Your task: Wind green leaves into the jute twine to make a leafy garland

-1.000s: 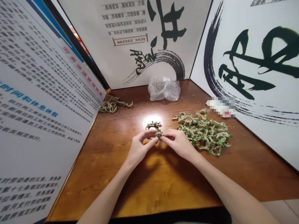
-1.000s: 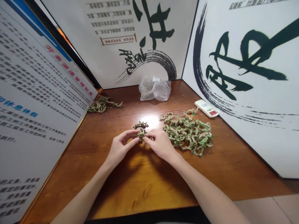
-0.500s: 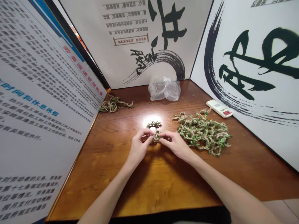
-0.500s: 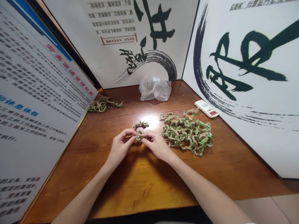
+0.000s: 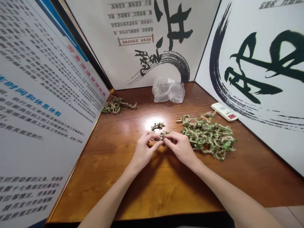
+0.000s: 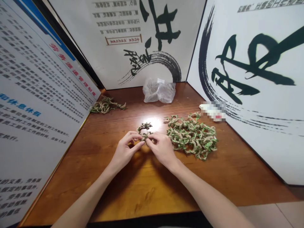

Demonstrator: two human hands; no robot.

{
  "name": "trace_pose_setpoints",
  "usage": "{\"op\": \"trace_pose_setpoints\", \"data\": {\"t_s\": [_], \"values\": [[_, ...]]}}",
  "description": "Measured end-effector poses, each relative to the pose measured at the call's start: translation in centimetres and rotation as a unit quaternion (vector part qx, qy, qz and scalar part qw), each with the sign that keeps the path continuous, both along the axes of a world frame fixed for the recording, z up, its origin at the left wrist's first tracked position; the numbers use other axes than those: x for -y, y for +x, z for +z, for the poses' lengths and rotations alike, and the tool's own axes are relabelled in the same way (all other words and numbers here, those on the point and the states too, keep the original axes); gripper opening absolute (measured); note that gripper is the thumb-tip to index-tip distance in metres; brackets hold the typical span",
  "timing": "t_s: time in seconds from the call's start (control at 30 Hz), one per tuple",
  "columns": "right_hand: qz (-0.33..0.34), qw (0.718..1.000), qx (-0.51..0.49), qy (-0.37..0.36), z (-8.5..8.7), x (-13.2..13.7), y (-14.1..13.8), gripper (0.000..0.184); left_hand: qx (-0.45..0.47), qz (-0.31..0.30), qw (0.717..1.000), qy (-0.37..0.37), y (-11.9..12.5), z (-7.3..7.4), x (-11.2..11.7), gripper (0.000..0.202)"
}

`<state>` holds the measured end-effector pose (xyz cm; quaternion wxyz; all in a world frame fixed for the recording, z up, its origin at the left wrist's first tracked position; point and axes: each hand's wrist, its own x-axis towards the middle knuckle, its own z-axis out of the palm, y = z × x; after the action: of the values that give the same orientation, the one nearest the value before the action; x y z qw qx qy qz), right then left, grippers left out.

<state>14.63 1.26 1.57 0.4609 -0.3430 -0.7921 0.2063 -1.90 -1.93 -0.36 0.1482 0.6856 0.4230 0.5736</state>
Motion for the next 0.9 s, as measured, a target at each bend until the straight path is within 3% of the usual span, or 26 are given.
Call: {"op": "trace_pose_setpoints", "data": {"t_s": [0.2,0.4,0.57,0.63,0.7,0.8,0.9], "values": [[-0.042,0.993,-0.074,-0.088,0.2,-0.4,0.2,0.018,-0.069,-0.047,0.996,0.043,-0.1,0.2,0.3,0.008],[-0.011,1.0,-0.002,0.01,0.3,0.1,0.2,0.016,-0.018,-0.058,0.997,-0.046,-0.1,-0.1,-0.1,0.014],[-0.061,0.996,-0.03,-0.05,0.4,-0.2,0.4,0.018,-0.025,-0.101,0.994,0.046,-0.3,0.7,0.4,0.008],[-0.054,0.995,-0.051,-0.071,0.6,-0.4,0.5,0.018,-0.06,-0.115,0.991,0.045,-0.2,0.9,0.7,0.009],[-0.04,0.996,-0.054,-0.053,0.7,-0.3,0.5,0.017,-0.106,-0.084,0.991,0.021,-0.2,0.9,0.9,0.005],[-0.021,0.999,-0.034,0.011,0.7,-0.1,0.5,0.016,-0.129,-0.02,0.991,-0.01,-0.2,0.4,0.5,0.018],[-0.036,0.998,-0.017,0.038,0.5,-0.1,0.4,0.017,-0.101,-0.03,0.994,0.041,-0.3,0.1,0.2,0.012]]}}
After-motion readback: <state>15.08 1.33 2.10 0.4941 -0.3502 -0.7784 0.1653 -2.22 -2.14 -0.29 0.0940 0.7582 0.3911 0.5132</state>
